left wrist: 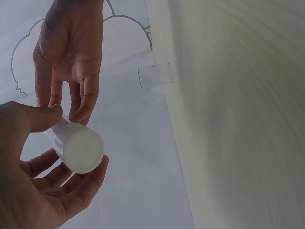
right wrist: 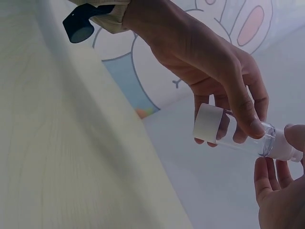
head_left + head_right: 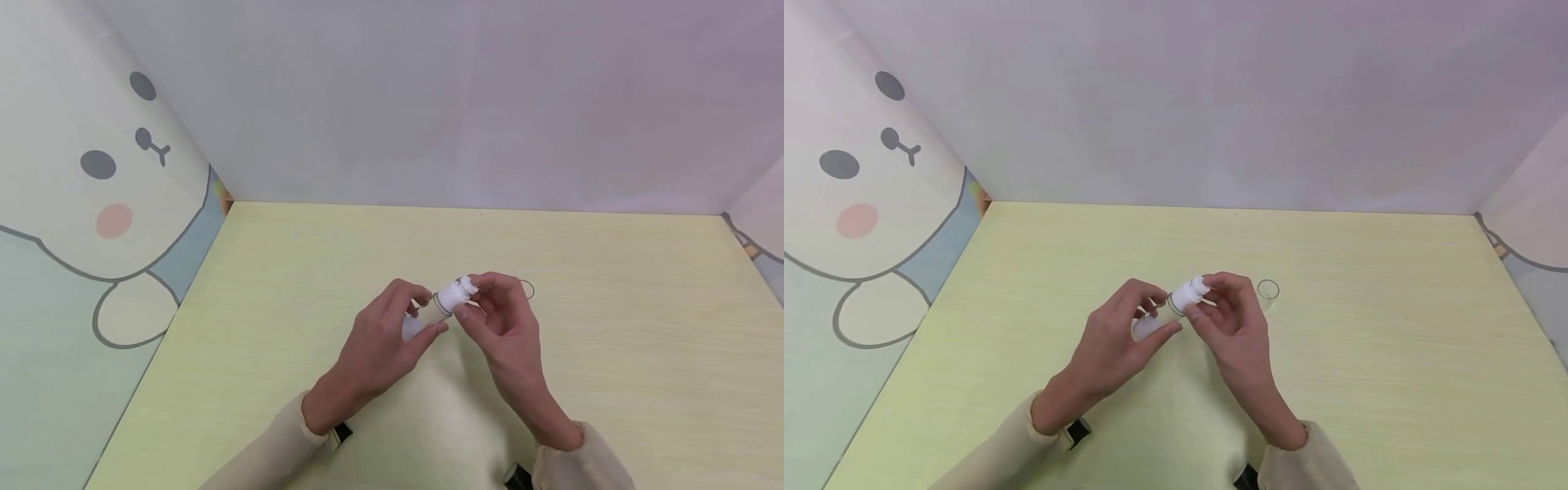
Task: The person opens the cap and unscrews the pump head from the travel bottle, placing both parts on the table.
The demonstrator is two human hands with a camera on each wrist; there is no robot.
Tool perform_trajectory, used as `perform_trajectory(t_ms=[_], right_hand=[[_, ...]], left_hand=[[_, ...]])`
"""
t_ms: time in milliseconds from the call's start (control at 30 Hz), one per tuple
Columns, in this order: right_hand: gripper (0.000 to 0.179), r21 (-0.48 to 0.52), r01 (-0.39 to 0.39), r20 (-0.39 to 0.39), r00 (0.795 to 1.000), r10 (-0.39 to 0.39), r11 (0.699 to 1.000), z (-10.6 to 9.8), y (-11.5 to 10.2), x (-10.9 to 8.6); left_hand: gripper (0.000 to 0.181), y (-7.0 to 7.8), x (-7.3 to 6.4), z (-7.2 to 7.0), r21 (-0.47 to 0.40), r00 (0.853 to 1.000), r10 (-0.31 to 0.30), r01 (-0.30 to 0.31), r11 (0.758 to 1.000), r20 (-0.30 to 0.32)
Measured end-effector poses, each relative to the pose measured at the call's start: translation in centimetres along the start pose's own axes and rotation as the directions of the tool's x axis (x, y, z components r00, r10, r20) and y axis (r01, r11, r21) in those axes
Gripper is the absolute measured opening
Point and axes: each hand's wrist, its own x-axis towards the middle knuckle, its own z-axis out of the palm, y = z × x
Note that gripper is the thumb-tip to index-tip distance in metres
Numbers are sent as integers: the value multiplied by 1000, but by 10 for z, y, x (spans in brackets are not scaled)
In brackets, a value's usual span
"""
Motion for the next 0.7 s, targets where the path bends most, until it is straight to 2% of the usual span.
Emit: perform_trajectory(t_ms=[433,700], right_hand=[[45,36,0,-21,1000,1,999,4,1,1],[45,22,-9,-57,998,10,1000,6,0,1]], left_hand=[[41,2,0,2,29,1000,23,-23,999,-20],[41,2,1,3,46,999,36,-35,998,-12]])
